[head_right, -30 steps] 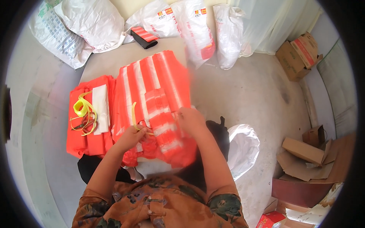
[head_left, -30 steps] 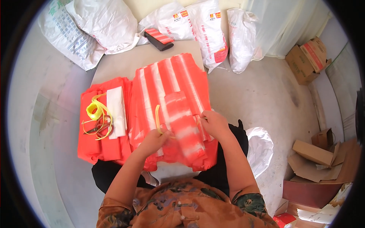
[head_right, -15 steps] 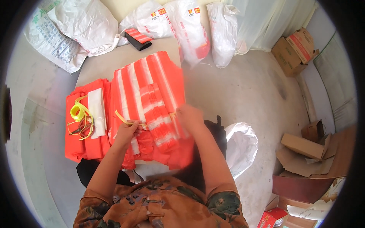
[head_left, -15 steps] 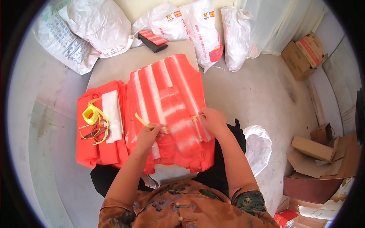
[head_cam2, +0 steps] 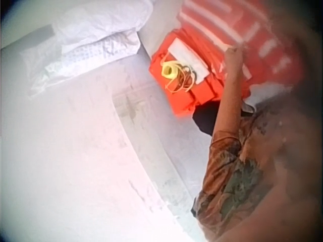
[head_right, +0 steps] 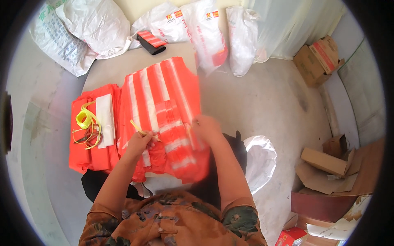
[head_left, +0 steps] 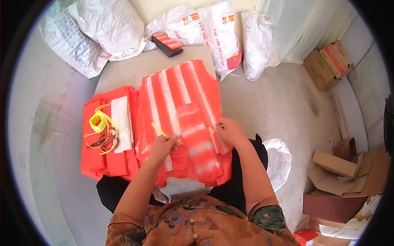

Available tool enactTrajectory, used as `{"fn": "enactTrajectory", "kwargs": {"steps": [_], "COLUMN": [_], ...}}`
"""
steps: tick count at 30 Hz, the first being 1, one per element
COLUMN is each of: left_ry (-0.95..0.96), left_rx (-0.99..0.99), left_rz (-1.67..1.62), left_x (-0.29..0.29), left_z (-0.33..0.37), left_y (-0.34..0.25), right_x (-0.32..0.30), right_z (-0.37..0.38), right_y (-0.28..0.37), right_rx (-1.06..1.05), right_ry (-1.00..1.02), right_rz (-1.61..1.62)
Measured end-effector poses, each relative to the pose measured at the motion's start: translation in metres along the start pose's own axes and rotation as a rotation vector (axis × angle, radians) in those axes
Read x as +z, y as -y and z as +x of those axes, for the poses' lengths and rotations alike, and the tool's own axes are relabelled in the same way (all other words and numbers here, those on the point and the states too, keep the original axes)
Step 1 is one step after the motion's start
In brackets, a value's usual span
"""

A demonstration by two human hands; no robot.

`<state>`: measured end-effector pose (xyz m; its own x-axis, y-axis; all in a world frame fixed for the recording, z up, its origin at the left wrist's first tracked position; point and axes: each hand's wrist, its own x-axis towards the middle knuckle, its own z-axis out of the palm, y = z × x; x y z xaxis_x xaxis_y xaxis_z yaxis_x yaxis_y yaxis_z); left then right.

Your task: The person organizes and ties together red and white plastic bags by hand, including using a yellow plastic strip to bundle them and placing finished bundles into a white container.

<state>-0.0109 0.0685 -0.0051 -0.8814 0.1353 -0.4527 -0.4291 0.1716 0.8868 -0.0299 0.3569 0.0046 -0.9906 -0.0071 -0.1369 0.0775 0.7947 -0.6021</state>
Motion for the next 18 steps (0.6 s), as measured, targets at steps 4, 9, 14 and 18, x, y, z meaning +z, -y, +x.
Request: {"fn": "enactTrajectory", "kwargs": {"steps": [4,9,14,18], "left_ry": [-0.114,-0.123,-0.191,-0.220], "left_rx": [0.014,0.065,0.213,0.176], "left_rz": [-0.085,-0.102,-0.025,0.018], "left_x": [-0.005,0.003,0.013,0.020], "left_z": [0.005,-0.008,-0.005,-0.013], "left_y": [0.013,0.015,0.008,-0.002], "right_x": [0.003,0.000,0.000,0.004], "right_z": [0.004,-0.005,-0.011,-0.014], "right_y": [-0.018,-0.030,-0.017,-0.017], "right_rx": [-0.064,-0.024,-0.109,-0.159], "right_ry": [-0.066,-0.070,-0.139,-0.107], "right_rz": [0.172,0.150,0.236,0.342]}}
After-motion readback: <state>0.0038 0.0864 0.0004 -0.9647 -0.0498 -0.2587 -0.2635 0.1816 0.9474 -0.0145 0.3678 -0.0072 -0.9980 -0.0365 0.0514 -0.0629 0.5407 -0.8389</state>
